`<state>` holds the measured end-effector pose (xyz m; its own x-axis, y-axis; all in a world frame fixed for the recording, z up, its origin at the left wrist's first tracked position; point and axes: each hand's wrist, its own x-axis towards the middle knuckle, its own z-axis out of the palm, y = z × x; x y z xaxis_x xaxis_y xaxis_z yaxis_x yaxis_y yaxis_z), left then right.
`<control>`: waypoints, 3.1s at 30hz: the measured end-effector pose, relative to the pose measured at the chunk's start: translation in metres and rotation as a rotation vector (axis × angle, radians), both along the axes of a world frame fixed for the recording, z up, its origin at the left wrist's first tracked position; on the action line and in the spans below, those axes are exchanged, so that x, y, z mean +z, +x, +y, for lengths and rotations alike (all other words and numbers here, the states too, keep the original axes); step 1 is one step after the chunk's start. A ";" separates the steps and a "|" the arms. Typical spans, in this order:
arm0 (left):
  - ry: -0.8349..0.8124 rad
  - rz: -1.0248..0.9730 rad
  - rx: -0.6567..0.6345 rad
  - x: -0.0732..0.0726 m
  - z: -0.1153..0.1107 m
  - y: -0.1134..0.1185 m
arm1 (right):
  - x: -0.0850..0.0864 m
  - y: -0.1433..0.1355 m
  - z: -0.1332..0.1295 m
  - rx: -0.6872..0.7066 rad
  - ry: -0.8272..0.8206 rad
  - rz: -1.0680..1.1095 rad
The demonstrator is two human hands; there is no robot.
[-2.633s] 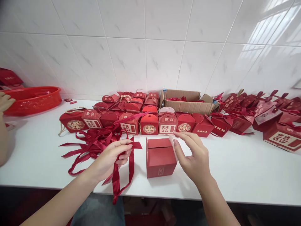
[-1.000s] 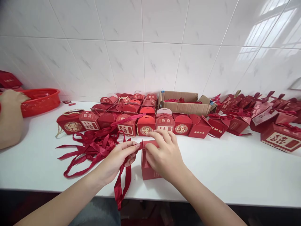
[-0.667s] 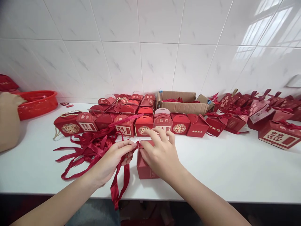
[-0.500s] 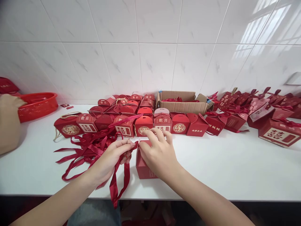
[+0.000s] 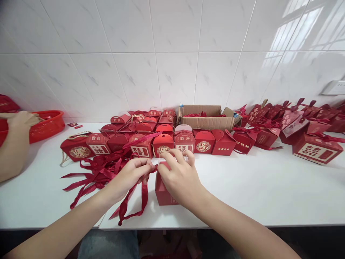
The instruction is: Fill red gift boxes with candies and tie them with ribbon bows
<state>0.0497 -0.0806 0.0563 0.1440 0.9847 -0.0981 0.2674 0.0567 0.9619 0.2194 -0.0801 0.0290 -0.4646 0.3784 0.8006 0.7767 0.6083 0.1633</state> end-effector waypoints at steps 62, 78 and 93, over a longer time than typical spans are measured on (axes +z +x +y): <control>0.252 0.780 -0.447 0.034 0.034 0.072 | -0.018 0.067 0.010 0.501 -1.341 0.980; 0.046 0.206 -0.277 -0.038 -0.026 -0.023 | 0.094 0.069 0.017 0.578 -1.092 1.116; 0.030 0.307 -0.012 0.009 -0.026 -0.147 | 0.077 0.134 0.007 0.391 -0.943 1.421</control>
<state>-0.0968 -0.1061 0.0649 0.1240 0.9862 -0.1096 0.5464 0.0243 0.8372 0.3536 -0.0727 0.1060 0.1714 0.9598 0.2223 -0.2122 0.2563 -0.9430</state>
